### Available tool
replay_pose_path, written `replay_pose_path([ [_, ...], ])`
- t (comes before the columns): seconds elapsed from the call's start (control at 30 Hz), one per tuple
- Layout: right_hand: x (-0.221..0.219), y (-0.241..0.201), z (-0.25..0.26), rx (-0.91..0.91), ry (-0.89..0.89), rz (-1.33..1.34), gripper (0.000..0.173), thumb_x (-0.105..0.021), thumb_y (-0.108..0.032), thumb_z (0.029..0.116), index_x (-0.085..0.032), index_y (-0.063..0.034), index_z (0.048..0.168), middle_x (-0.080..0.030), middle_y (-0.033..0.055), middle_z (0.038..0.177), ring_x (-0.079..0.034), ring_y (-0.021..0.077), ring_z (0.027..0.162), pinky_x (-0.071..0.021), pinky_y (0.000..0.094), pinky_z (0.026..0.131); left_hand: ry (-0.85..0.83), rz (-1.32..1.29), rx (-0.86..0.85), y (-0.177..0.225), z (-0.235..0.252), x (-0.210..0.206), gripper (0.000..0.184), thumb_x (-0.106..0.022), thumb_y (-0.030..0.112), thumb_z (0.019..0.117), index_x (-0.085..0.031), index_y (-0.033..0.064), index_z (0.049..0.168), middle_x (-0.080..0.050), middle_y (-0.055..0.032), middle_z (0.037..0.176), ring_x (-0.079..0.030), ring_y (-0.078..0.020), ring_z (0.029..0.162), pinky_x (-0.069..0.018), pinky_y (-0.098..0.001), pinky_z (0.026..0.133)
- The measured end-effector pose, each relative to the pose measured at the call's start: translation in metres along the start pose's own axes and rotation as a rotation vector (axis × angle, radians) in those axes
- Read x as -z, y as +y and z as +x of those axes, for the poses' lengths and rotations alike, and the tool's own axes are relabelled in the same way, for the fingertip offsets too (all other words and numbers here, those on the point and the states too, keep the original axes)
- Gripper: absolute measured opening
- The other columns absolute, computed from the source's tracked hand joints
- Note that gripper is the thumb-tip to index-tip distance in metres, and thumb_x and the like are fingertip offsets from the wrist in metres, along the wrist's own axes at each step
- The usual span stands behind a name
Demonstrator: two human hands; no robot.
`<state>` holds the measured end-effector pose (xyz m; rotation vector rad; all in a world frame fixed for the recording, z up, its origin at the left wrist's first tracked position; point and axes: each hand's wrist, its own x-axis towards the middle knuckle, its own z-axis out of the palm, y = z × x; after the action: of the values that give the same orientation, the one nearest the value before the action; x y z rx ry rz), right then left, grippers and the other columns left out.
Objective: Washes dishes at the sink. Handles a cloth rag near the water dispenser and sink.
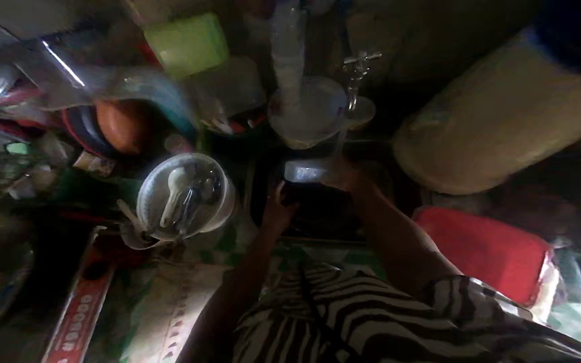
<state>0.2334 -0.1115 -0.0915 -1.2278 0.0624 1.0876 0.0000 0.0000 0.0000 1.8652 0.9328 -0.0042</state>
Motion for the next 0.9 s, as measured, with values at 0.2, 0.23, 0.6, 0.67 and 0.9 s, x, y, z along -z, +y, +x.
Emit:
replay_pose_path([
  [0.2,-0.019,0.002,-0.012,-0.091,-0.007,0.192,0.047,-0.052,-0.043,0.1045,-0.05,-0.015,0.142,-0.062,0.0152,0.131,-0.066,0.031,0.112,-0.0601,0.0472,0.086,-0.007,0.012,-0.04,0.007,-0.014,0.003,0.075,-0.073,0.017,0.0959,-0.033,0.0158,0.16,-0.046,-0.0175,0.156,-0.061,-0.0307,0.127,-0.0543,-0.047,0.102],
  [0.23,-0.02,0.002,-0.01,-0.095,-0.03,0.203,0.047,-0.051,-0.042,0.1047,-0.049,-0.015,0.143,-0.061,0.0151,0.132,-0.065,0.0308,0.113,-0.0598,0.0472,0.088,-0.008,0.004,-0.029,0.006,-0.015,0.003,0.074,-0.073,0.016,0.0959,-0.034,0.0153,0.159,-0.046,-0.0185,0.155,-0.061,-0.0311,0.126,-0.0545,-0.047,0.101],
  [0.6,-0.021,-0.039,-0.036,0.175,0.045,-0.38,0.054,-0.059,-0.035,0.1045,-0.044,-0.0105,0.15,-0.056,0.0147,0.142,-0.061,0.0278,0.122,-0.0567,0.046,0.096,0.014,0.088,-0.102,-0.002,-0.006,0.012,0.08,-0.073,0.032,0.0955,-0.031,0.0091,0.16,-0.045,-0.0189,0.156,-0.057,-0.0319,0.132,-0.0503,-0.0481,0.109],
  [0.67,-0.025,-0.047,-0.048,0.274,0.091,-0.571,0.056,-0.064,-0.024,0.1027,-0.042,-0.007,0.152,-0.054,0.0194,0.145,-0.059,0.03,0.124,-0.0542,0.0467,0.099,-0.006,0.1,-0.156,0.005,-0.006,0.015,0.081,-0.073,0.03,0.0954,-0.029,0.0093,0.161,-0.041,-0.0197,0.159,-0.052,-0.0316,0.138,-0.0456,-0.0471,0.113],
  [0.9,-0.053,-0.068,-0.06,0.483,0.082,-0.796,0.065,-0.069,-0.005,0.0958,-0.039,0.0,0.153,-0.052,0.0212,0.147,-0.058,0.0224,0.128,-0.0518,0.0349,0.105,-0.1,0.057,-0.257,-0.004,-0.008,0.029,0.083,-0.078,0.021,0.0906,-0.033,0.0033,0.159,-0.038,-0.023,0.16,-0.042,-0.0338,0.146,-0.0367,-0.0467,0.12],
])
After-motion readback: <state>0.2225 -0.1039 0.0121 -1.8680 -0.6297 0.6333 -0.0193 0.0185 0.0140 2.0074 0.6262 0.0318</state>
